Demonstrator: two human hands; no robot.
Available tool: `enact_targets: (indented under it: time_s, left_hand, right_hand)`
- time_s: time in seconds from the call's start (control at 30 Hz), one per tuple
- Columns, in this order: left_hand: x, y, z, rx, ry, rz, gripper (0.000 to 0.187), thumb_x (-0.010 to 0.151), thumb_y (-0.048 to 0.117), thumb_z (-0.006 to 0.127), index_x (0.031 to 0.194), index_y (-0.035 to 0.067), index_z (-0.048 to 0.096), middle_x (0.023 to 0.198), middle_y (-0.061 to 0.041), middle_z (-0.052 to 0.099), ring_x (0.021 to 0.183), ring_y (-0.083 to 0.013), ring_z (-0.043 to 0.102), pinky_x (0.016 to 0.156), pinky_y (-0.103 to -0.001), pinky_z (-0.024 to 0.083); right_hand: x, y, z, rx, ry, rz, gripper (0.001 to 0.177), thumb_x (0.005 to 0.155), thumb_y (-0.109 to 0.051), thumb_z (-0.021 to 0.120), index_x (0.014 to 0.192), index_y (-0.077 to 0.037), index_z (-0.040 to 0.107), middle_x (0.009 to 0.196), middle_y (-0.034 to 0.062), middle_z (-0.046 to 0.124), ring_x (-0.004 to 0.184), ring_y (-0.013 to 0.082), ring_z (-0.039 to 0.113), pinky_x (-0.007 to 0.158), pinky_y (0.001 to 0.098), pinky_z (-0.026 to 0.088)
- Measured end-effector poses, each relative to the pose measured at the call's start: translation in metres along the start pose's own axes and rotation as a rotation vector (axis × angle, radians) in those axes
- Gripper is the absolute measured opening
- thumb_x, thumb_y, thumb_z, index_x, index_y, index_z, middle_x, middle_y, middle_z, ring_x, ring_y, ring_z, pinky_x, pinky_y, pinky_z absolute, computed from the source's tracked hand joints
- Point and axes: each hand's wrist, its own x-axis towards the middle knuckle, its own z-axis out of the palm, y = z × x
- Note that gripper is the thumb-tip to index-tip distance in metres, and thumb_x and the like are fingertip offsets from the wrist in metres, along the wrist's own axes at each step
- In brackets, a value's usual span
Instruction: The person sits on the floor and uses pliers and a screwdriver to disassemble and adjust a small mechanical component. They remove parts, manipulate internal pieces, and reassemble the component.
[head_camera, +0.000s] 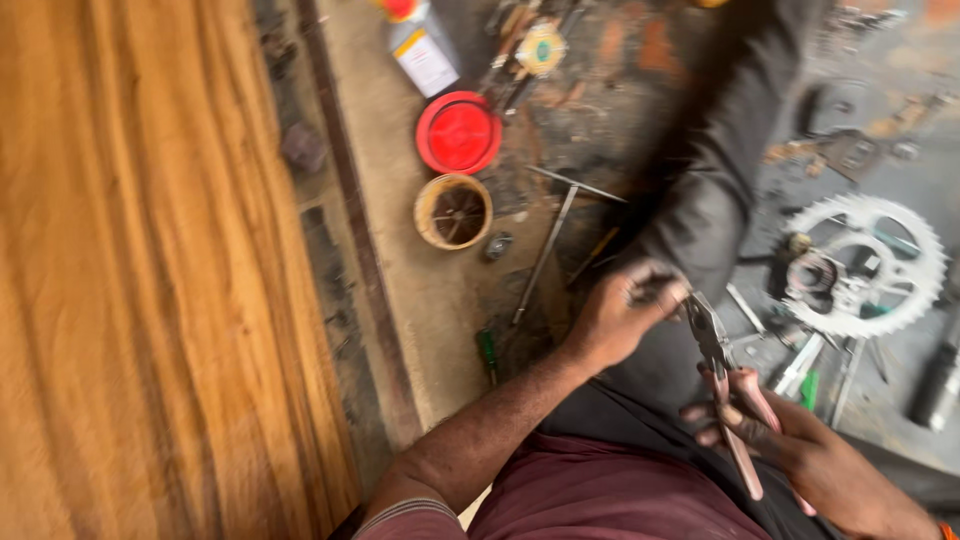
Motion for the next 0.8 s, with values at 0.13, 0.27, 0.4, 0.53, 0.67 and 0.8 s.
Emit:
enact_targets:
  time_s: [0.13,0.27,0.4,0.53,0.67,0.8]
  left_hand:
    - [0.012,-0.012,-0.112,0.524,0.515,0.037,0.026,0.102,0.03,0.067,0.101,0.004,0.066,0.084,-0.011,0.073,0.074,-0.0194,0.071,0.069,-0.036,0.056]
    - [0.008,-0.019,-0.256,1.044,0.782,-0.119,0.024,0.091,0.027,0.076,0.107,0.01,0.07,0.103,-0.014,0.071,0.094,-0.034,0.069,0.08,-0.049,0.054]
    - [0.01,-0.036,-0.323,1.596,0.524,-0.146,0.015,0.086,0.02,0.08,0.097,0.011,0.076,0.106,-0.011,0.071,0.107,-0.0334,0.065,0.094,-0.047,0.053]
    - [0.022,-0.058,-0.345,1.773,0.355,-0.383,0.018,0.084,0.019,0.081,0.097,0.007,0.077,0.112,-0.013,0.07,0.111,-0.029,0.062,0.096,-0.046,0.052]
    - [0.028,-0.055,-0.355,1.828,0.384,-0.432,0.011,0.088,0.017,0.079,0.094,0.008,0.078,0.117,-0.016,0.07,0.107,-0.0276,0.065,0.096,-0.046,0.053]
    - [0.035,0.001,-0.319,1.4,0.596,-0.502,0.028,0.095,0.029,0.075,0.109,0.005,0.072,0.108,-0.013,0.07,0.093,-0.0265,0.068,0.08,-0.043,0.057]
  right_hand:
    - [0.034,0.004,-0.009,0.027,-0.128,-0.018,0.055,0.101,-0.026,0.055,0.152,-0.01,0.047,0.129,0.0192,0.069,0.116,0.032,0.07,0.105,0.0463,0.05]
    - [0.053,0.046,-0.039,0.13,-0.257,-0.096,0.059,0.107,-0.02,0.049,0.161,-0.005,0.032,0.142,0.0231,0.06,0.128,0.0371,0.062,0.107,0.0523,0.044]
    - [0.048,0.094,-0.059,0.146,-0.158,-0.087,0.068,0.106,-0.022,0.051,0.166,0.002,0.031,0.137,0.0256,0.056,0.127,0.0398,0.061,0.106,0.0532,0.044]
    - [0.049,0.124,-0.079,0.242,-0.308,-0.226,0.078,0.106,-0.026,0.054,0.169,0.002,0.017,0.142,0.032,0.056,0.124,0.0455,0.063,0.104,0.0584,0.047]
    - [0.043,0.124,-0.07,0.125,-0.109,-0.114,0.068,0.106,-0.027,0.053,0.16,0.003,0.026,0.133,0.0298,0.061,0.116,0.0425,0.066,0.098,0.0545,0.049]
    - [0.032,0.104,-0.07,0.094,-0.028,-0.103,0.06,0.105,-0.029,0.053,0.152,0.004,0.036,0.123,0.0276,0.066,0.109,0.0395,0.068,0.093,0.0507,0.051]
